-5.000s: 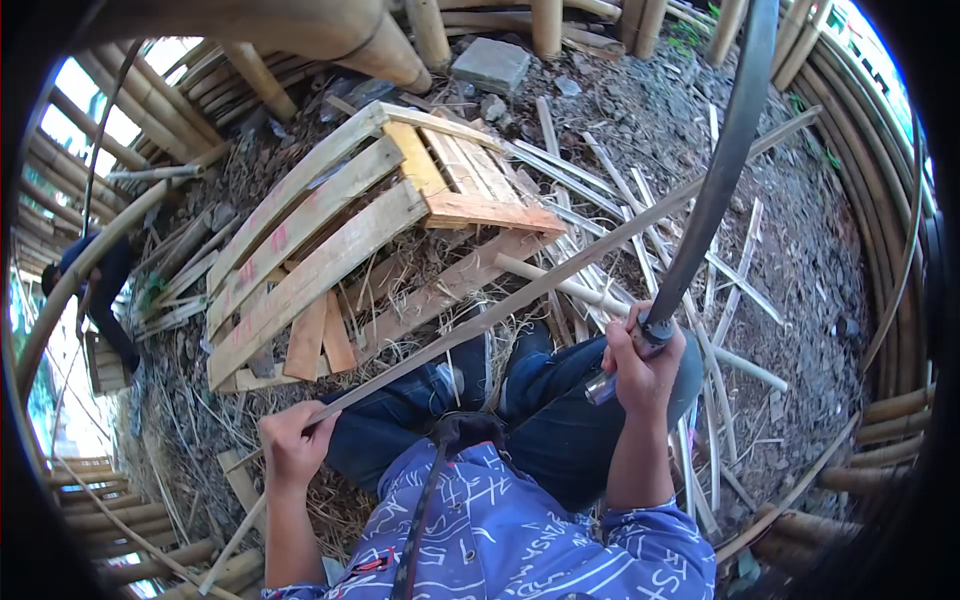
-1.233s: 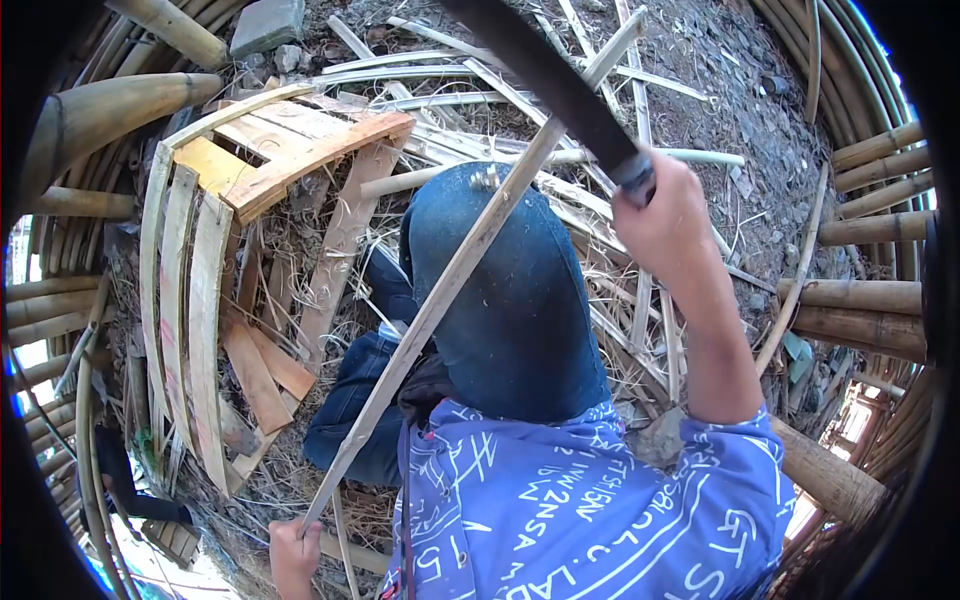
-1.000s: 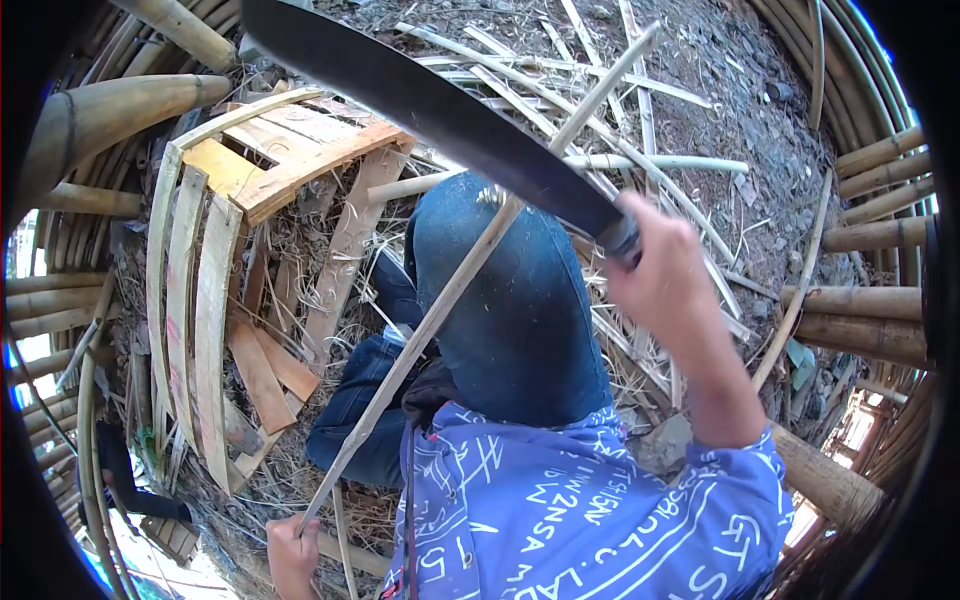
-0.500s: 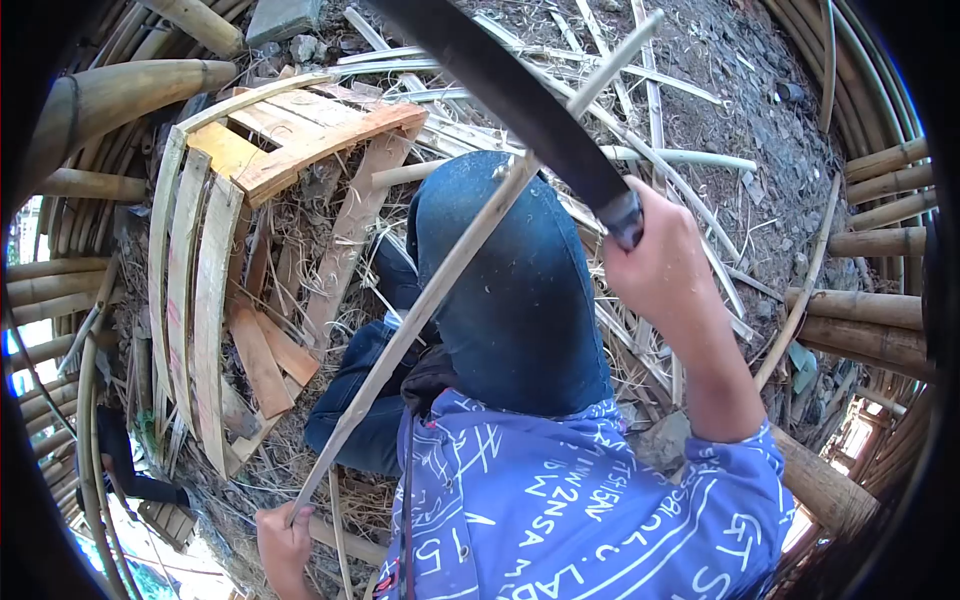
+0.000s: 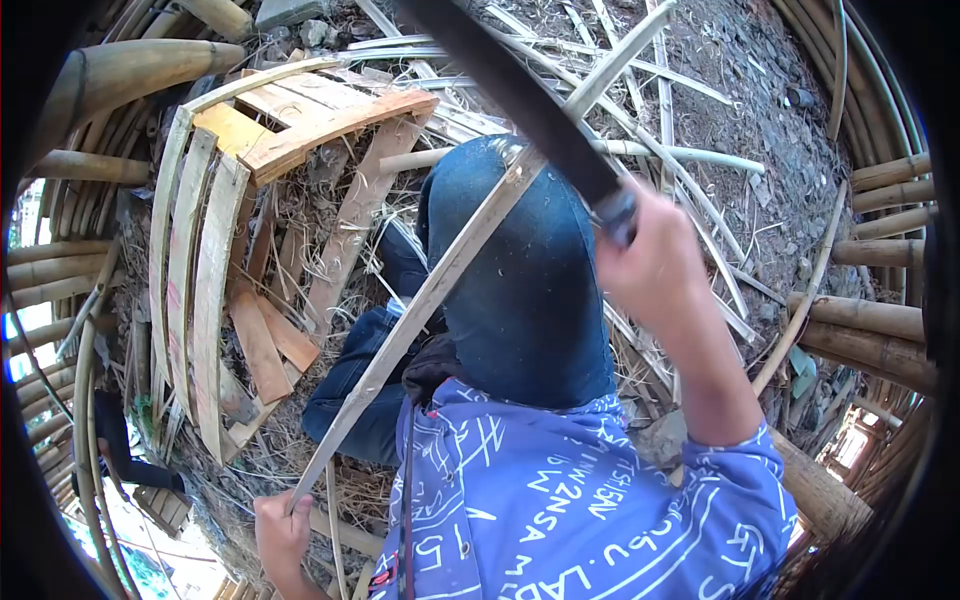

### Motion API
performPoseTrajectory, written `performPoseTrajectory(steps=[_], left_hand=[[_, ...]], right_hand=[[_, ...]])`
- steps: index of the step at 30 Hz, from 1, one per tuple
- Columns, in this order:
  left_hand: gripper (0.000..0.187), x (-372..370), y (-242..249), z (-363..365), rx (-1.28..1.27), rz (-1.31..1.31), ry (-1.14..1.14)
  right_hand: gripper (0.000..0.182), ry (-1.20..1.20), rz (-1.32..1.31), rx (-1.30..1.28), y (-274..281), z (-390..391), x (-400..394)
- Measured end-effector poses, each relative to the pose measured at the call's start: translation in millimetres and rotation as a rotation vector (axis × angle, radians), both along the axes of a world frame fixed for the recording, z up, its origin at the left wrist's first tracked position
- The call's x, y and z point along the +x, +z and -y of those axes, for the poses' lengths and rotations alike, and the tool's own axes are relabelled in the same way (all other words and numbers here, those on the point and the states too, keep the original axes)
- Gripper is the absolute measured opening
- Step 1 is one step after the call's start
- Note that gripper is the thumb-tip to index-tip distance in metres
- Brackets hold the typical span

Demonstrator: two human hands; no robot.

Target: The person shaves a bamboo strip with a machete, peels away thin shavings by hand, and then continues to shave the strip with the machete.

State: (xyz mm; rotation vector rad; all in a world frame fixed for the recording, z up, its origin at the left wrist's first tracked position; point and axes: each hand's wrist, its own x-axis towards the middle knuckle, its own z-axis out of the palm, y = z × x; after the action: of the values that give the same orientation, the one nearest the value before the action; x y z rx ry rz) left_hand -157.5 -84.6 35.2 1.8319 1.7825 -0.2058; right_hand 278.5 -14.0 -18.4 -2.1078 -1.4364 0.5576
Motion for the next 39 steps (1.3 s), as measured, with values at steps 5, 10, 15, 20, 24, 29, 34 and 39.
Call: performPoseTrajectory(steps=[5, 10, 15, 20, 24, 29, 34, 39], left_hand=[[0.046, -2, -3, 0, 0.019, 0.061, -0.063], [0.044, -3, -1, -6, -0.076, 0.043, -0.021], [0.045, 6, 1, -8, -0.076, 0.079, -0.020], [0.050, -7, -8, -6, -0.028, 0.080, -0.088], [0.052, 7, -2, -10, -0.103, 0.136, 0.006], [0.049, -9, -11, -2, -0.193, 0.124, 0.030], [0.049, -7, -11, 5, -0.183, 0.077, 0.068], [0.052, 4, -8, 4, -0.168, 0.161, 0.063]], right_hand=[[0.022, -0.042, 0.112, 0.037, 3, -8, 16], [0.026, 0.137, 0.060, -0.097, 10, 11, -20], [0.029, -0.105, -0.050, -0.106, 12, -7, -15], [0.022, 0.089, 0.020, -0.089, 8, 11, -17], [0.022, -0.010, -0.032, -0.082, 1, 11, -29], [0.019, 0.089, 0.037, -0.147, 8, 23, -30], [0.030, 0.047, 0.052, -0.092, 3, 36, -46], [0.035, -0.019, -0.036, -0.144, 8, 30, -36]])
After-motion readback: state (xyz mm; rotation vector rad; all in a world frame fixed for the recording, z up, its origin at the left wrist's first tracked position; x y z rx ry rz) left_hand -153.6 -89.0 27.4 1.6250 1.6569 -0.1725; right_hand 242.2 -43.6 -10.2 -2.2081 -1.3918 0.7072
